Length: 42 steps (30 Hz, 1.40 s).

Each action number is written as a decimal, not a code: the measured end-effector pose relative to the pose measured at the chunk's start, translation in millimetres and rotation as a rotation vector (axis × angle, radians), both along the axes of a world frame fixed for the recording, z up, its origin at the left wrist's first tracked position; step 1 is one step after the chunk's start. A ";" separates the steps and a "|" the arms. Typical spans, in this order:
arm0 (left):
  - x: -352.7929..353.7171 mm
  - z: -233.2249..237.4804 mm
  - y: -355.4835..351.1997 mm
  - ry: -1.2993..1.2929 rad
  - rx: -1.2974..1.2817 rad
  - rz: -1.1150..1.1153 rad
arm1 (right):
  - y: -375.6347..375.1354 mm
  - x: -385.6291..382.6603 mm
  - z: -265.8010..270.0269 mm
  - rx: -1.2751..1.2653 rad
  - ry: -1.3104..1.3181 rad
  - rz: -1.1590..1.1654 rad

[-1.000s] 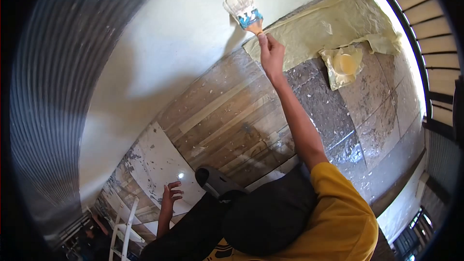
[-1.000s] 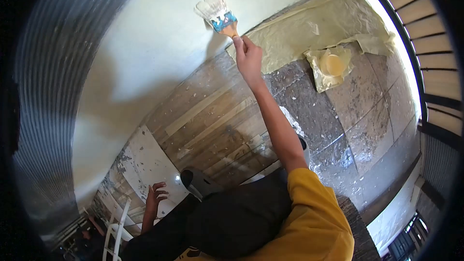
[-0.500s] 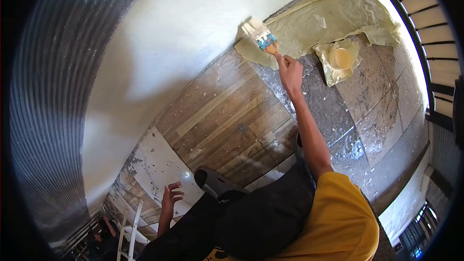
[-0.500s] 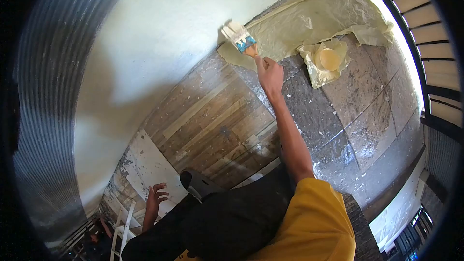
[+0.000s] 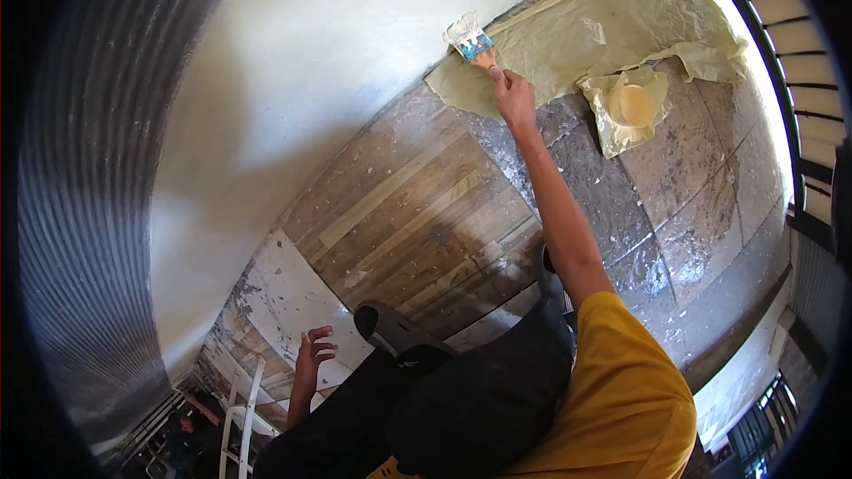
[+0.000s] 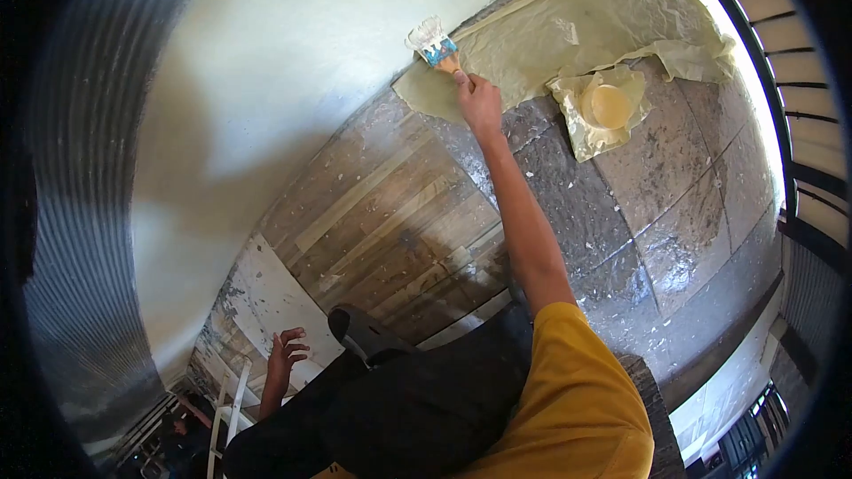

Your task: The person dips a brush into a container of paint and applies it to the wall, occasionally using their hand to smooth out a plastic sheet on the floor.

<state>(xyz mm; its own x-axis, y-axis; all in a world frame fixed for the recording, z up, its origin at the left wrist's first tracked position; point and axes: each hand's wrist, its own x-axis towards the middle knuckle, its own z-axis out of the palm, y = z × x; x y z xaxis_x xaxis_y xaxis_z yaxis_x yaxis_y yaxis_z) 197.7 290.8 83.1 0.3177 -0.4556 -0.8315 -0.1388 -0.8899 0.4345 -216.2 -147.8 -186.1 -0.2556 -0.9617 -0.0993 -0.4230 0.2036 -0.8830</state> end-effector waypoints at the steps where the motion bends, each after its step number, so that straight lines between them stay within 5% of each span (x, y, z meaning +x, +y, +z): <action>1: -2.1 -0.2 -2.1 0.027 0.006 -0.006 | -0.2 -1.5 -5.6 0.054 0.041 -0.021; 8: -7.0 -1.6 -21.1 0.032 -0.009 -0.044 | 2.2 -13.4 11.6 0.190 0.125 0.026; 15: -15.6 0.4 -27.8 0.037 -0.047 -0.032 | 83.7 -61.9 57.5 0.214 0.001 -0.089; 17: -15.2 -2.7 -30.8 0.059 -0.046 -0.016 | 99.6 -62.6 71.4 0.095 -0.232 -0.115; 24: -28.1 3.4 -71.6 0.058 -0.095 -0.103 | 87.1 10.6 90.4 -0.122 -0.362 0.083; 31: -22.0 -2.8 -65.7 0.078 -0.069 -0.102 | 64.3 93.3 66.2 -0.146 -0.103 0.169; 42: -12.2 -10.4 -58.3 0.104 -0.047 -0.062 | 64.3 64.4 30.6 0.213 0.055 0.147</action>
